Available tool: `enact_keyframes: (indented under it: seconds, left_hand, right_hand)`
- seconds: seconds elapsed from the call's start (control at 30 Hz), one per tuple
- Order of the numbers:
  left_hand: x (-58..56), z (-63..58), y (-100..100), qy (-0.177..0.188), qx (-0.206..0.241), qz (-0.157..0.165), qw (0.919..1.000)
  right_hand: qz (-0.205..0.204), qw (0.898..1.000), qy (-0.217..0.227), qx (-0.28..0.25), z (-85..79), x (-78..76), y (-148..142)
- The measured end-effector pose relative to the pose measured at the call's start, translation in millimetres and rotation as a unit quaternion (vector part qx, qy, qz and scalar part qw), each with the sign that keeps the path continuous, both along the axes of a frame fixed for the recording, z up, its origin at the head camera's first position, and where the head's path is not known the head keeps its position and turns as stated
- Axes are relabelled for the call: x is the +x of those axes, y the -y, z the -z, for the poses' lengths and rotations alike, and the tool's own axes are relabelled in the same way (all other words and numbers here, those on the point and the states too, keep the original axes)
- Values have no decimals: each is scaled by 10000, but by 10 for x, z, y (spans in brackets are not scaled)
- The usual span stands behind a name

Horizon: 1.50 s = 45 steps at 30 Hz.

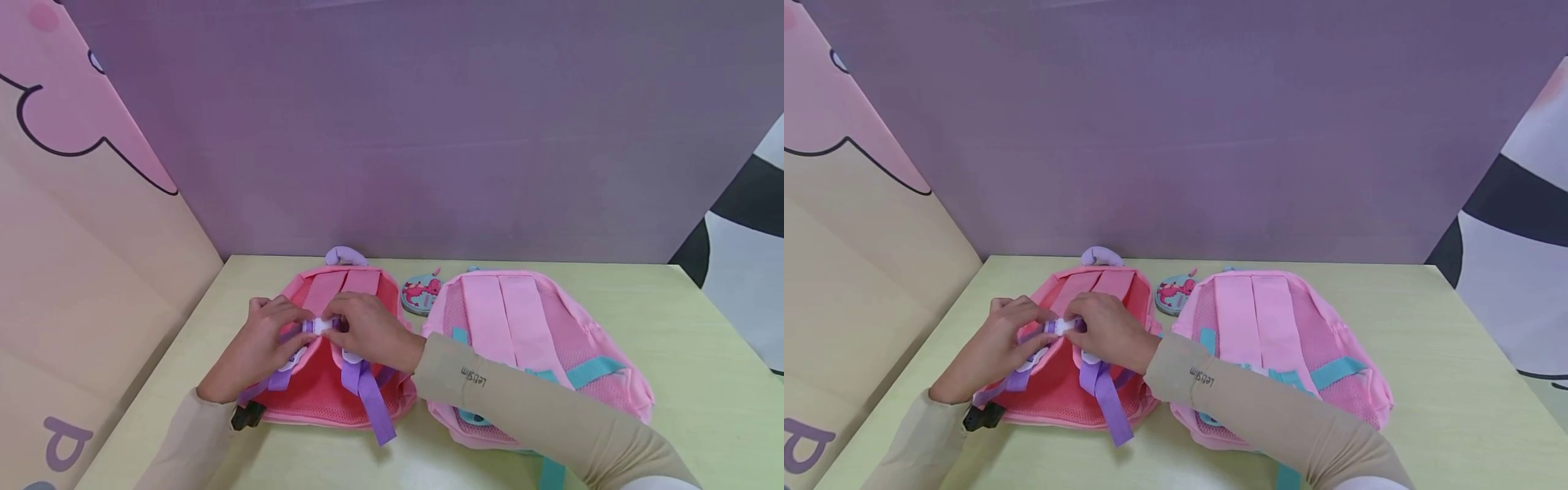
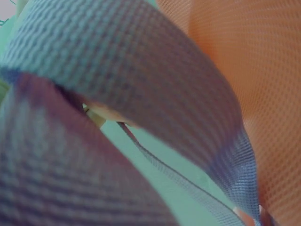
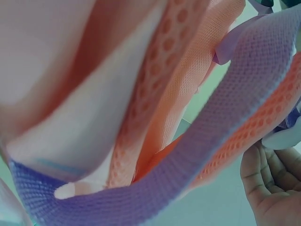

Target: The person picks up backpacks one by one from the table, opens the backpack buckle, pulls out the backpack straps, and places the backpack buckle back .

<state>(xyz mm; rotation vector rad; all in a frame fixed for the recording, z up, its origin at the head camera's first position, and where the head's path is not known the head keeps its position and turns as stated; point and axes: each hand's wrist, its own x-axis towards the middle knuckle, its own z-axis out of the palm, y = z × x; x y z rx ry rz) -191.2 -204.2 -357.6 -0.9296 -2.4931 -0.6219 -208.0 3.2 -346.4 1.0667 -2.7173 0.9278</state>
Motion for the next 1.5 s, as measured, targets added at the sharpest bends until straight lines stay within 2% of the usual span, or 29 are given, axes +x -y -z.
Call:
enact_keyframes:
  seconds: [0.3,0.9,1.3,1.5]
  left_hand:
    - [-14,28,10,-215,32,168,9996]
    - [-12,34,1,-90,150,76,9998]
    - [-31,21,-24,-81,30,-2,10000]
    - [-29,46,-18,-97,11,63,9999]
  right_hand:
    - [-119,9999,-69,-12,7,-6,-14]
    - [-34,10000,28,1,3,-4,-17]
    - [63,10000,50,-54,-14,-2,-18]
    - [86,10000,-24,39,-1,8,-15]
